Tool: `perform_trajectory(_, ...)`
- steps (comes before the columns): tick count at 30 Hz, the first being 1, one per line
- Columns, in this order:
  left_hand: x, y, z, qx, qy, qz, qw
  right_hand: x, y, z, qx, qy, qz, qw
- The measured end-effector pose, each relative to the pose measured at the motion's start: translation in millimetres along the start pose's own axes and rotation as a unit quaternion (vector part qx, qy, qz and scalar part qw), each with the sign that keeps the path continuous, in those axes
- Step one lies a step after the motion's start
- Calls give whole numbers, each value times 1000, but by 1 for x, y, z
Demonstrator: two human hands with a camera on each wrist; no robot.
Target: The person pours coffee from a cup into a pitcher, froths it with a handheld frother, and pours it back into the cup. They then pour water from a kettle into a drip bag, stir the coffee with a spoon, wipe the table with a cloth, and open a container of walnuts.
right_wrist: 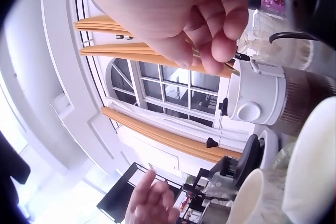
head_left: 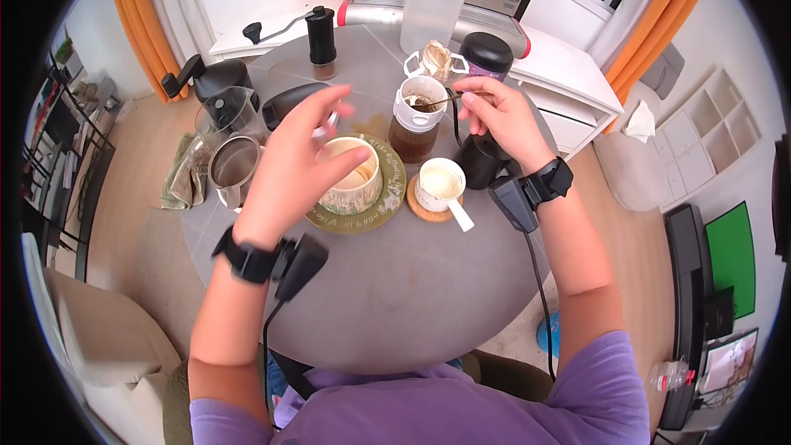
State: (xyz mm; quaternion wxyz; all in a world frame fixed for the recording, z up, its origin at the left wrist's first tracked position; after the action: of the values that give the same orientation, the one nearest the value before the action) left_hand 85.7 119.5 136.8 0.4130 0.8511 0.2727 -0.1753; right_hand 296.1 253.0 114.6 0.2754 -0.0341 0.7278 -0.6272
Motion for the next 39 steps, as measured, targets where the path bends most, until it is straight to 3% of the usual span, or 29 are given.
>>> perform_trajectory(2, 20, -15, -28, 30, -19, 8, 999, 1, 1, -3, 0, -2, -8, 1000)
perform_trajectory(4, 45, -22, -49, 95, -87, -61, 990, 2, 0, -4, -1, -4, -15, 1000)
perform_trajectory(8, 82, -35, -67, 68, -175, -49, 981, 0, -7, 0, -24, 11, -13, 1000)
perform_trajectory(15, 99, -48, -82, 50, -189, -22, 980, 1, -17, 4, -51, 21, 46, 997)
perform_trajectory(20, 91, -34, -76, 152, -164, -46, 974, -1, -25, 11, -91, 31, 79, 992)
perform_trajectory(26, 88, -28, -74, 203, -142, -67, 967, 4, -24, 13, -104, 27, 104, 989)
perform_trajectory(28, 88, -28, -75, 180, -156, -61, 969, 3, -21, 12, -89, 30, 105, 990)
perform_trajectory(30, 90, -31, -75, 157, -172, -53, 971, -5, -8, 6, -32, 53, -1, 998)
perform_trajectory(33, 94, -43, -79, 107, -176, -31, 978, -11, -3, 0, -18, 78, -38, 996)
perform_trajectory(37, 97, -58, -85, 57, -186, 20, 981, -9, -16, 0, -50, 92, -21, 994)
perform_trajectory(39, 98, -59, -86, 45, -195, 32, 979, -2, -17, -5, -47, 47, 72, 995)
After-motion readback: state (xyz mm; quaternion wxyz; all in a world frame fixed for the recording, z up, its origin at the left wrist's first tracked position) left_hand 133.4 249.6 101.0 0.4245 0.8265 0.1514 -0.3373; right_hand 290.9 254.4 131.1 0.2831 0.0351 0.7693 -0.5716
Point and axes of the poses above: each hand's wrist, its own z-axis away from the middle knuckle, its own x-axis out of the palm, y = z × x, the point moved 6 cm from there along -z, towards the middle knuckle, and after that the axes turned 11 degrees about x, right-handed, at the moved point
